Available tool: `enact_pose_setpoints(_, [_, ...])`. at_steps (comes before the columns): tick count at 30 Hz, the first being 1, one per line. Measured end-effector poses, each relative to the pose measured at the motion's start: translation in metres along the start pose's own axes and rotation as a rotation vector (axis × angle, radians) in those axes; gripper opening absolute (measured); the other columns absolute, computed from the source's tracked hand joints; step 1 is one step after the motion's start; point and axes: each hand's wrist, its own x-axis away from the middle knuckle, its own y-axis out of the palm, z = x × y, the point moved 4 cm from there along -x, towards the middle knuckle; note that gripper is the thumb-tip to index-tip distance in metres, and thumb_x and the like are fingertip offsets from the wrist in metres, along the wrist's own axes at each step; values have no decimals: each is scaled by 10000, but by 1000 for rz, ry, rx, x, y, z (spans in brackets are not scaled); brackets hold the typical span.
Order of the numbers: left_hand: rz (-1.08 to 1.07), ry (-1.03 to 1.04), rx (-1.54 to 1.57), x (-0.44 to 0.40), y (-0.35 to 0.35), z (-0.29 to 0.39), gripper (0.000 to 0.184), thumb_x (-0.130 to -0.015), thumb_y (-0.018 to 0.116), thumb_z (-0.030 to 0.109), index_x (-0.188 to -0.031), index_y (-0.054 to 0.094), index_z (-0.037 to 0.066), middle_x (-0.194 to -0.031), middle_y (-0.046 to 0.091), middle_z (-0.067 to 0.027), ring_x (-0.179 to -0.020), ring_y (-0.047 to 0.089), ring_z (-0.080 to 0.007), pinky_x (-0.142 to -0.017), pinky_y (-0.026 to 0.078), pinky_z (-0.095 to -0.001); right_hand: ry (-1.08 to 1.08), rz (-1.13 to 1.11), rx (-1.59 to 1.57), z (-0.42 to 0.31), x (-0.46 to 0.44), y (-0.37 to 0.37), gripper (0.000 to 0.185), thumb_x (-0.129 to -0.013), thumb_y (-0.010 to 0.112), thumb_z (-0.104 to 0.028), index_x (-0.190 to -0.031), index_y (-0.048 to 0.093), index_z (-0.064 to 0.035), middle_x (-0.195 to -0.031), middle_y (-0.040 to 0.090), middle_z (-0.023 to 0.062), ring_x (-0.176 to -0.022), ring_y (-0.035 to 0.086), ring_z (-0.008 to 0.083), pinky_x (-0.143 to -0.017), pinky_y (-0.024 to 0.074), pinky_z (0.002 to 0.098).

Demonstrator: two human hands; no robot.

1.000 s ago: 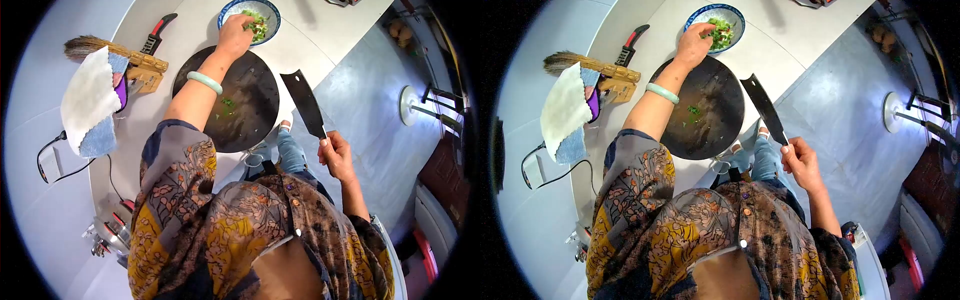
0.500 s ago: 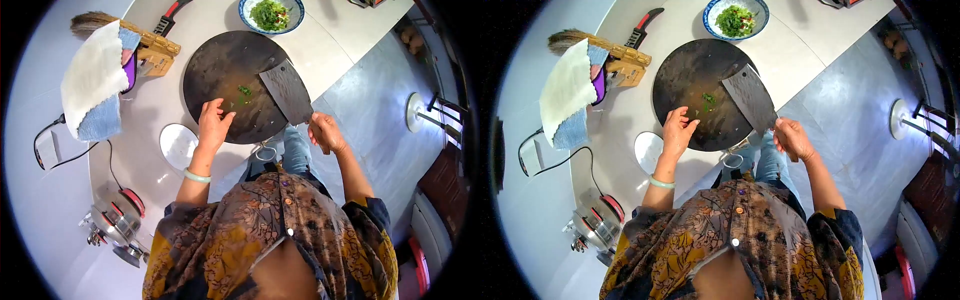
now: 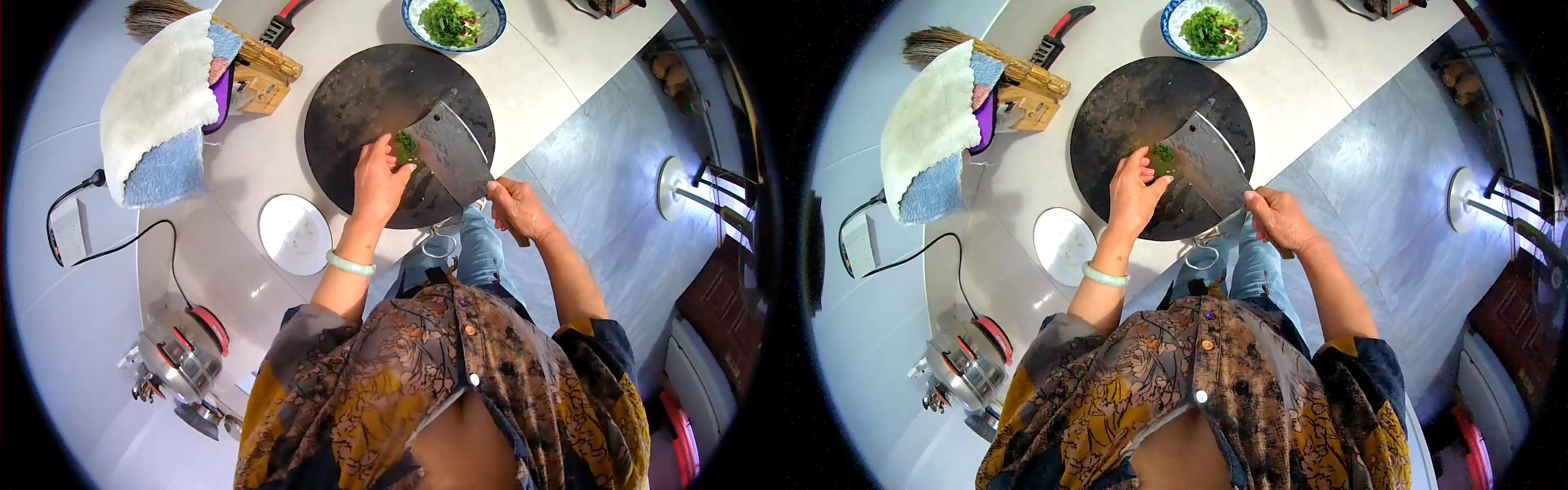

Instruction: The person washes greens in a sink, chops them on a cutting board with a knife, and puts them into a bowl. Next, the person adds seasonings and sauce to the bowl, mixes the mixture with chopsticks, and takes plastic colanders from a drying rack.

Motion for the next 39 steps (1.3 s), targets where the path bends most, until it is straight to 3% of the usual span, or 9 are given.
enact_pose_setpoints(7, [-28,71,-55,3,-5,1,497,-721,740,36,-1175,559,-56,-1051,564,-163,-857,620,-256,-779,522,-329,20,-14,65,0,8,26,444,-970,460,-424,-834,556,-12,-620,557,58,-512,552,140,-498,469,302])
enact_pose_setpoints(17, [57,54,92,7,-14,-23,435,-727,699,-7,-1148,588,-6,-1054,540,-117,-783,605,-215,-753,523,-309,-15,60,-116,10,18,32,441,-967,478,-419,-802,539,-15,-598,543,59,-499,550,135,-472,460,280])
enact_pose_setpoints(21, [-5,139,13,-11,-23,-16,450,-720,629,-71,-1162,587,4,-1084,529,-123,-841,590,-215,-748,520,-301,-64,105,-136,13,9,25,479,-958,478,-455,-840,562,2,-586,541,65,-466,534,129,-431,439,270])
enact_pose_setpoints(22, [-62,111,-9,-16,-25,-11,453,-725,592,-66,-1173,583,-2,-1121,533,-149,-944,577,-268,-829,499,-337,-53,105,-136,10,9,24,478,-959,476,-453,-839,562,1,-585,540,64,-463,533,129,-431,440,269])
enact_pose_setpoints(25, [-79,304,-161,-27,-22,-14,443,-737,563,-43,-1179,580,-10,-1159,533,-176,-1031,545,-335,-918,452,-386,-62,77,-86,3,3,23,470,-960,471,-444,-831,560,0,-581,538,61,-459,532,129,-429,444,268])
enact_pose_setpoints(28, [-132,340,-226,-28,-19,-12,434,-745,553,-24,-1178,579,-15,-1179,530,-197,-1090,509,-372,-960,416,-419,-52,63,-41,-4,4,23,462,-961,469,-433,-822,559,-1,-578,537,57,-461,534,129,-426,444,268])
enact_pose_setpoints(32, [-144,409,-276,-11,-20,-14,425,-751,593,-3,-1176,575,-23,-1145,532,-196,-1073,513,-372,-945,427,-415,-48,15,34,-3,7,23,458,-960,468,-428,-816,559,-3,-582,538,53,-468,533,126,-426,440,268])
enact_pose_setpoints(39, [-130,329,-249,13,-14,-13,488,-738,717,79,-1191,563,-15,-1149,517,-181,-1068,513,-357,-926,438,-405,7,45,8,19,17,36,465,-964,468,-438,-840,564,0,-592,541,57,-473,531,125,-429,436,270])
